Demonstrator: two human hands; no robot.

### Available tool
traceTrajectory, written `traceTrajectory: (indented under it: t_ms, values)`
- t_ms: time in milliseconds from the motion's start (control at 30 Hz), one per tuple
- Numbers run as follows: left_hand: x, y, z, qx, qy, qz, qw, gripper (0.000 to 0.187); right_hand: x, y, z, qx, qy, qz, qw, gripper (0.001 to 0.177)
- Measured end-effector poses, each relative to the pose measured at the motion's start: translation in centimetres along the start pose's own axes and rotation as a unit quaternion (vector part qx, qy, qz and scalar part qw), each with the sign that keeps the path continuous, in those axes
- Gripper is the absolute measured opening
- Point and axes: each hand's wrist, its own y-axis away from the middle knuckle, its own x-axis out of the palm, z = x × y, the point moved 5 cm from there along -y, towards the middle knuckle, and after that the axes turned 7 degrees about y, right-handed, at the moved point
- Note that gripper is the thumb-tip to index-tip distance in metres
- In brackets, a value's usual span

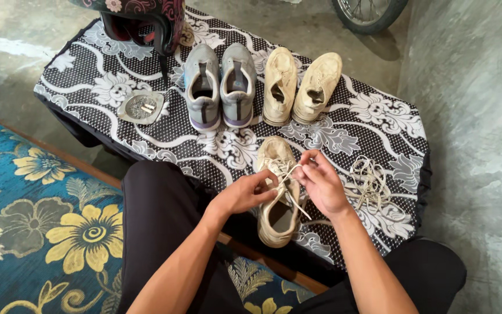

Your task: The person sits and laces a pair of white sneakers, then moves to a pair of gray sneakers and laces them. The person handles the shoes and laces by hand, threading and tying the laces on each shoe.

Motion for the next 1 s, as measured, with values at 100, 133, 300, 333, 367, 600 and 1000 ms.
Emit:
traceTrajectory:
  t_ms: [100,133,300,333,367,600,1000]
  values:
    - [0.2,0.1,-0.6,-0.019,-0.063,0.017,0.998,0.042,-1.1,0.0,0.6,0.011,-0.022,-0.042,0.999,0.022]
    - [0.3,0.1,-0.7,-0.02,-0.064,0.016,0.998,0.043,-1.7,0.0,0.6,0.021,-0.027,-0.062,0.998,0.025]
    - [0.4,-0.1,-0.6,-0.019,-0.071,0.002,0.997,0.04,-4.2,0.0,1.5,-0.015,-0.037,-0.005,0.999,0.023]
    - [0.4,-0.3,-0.5,-0.016,-0.076,-0.002,0.997,0.039,-4.8,0.2,1.7,-0.021,-0.027,-0.019,0.999,0.022]
    - [0.5,-0.4,-0.4,-0.014,-0.08,-0.006,0.997,0.038,-5.6,0.3,2.0,-0.016,0.017,-0.066,0.998,0.021]
    - [0.6,-1.1,-1.1,0.07,-0.059,-0.075,0.993,0.027,-6.1,1.5,2.4,0.223,0.296,-0.275,0.887,0.028]
    - [-0.1,-1.5,0.0,0.022,-0.065,-0.158,0.985,0.024,-1.2,0.8,-1.3,0.177,0.448,-0.052,0.875,0.018]
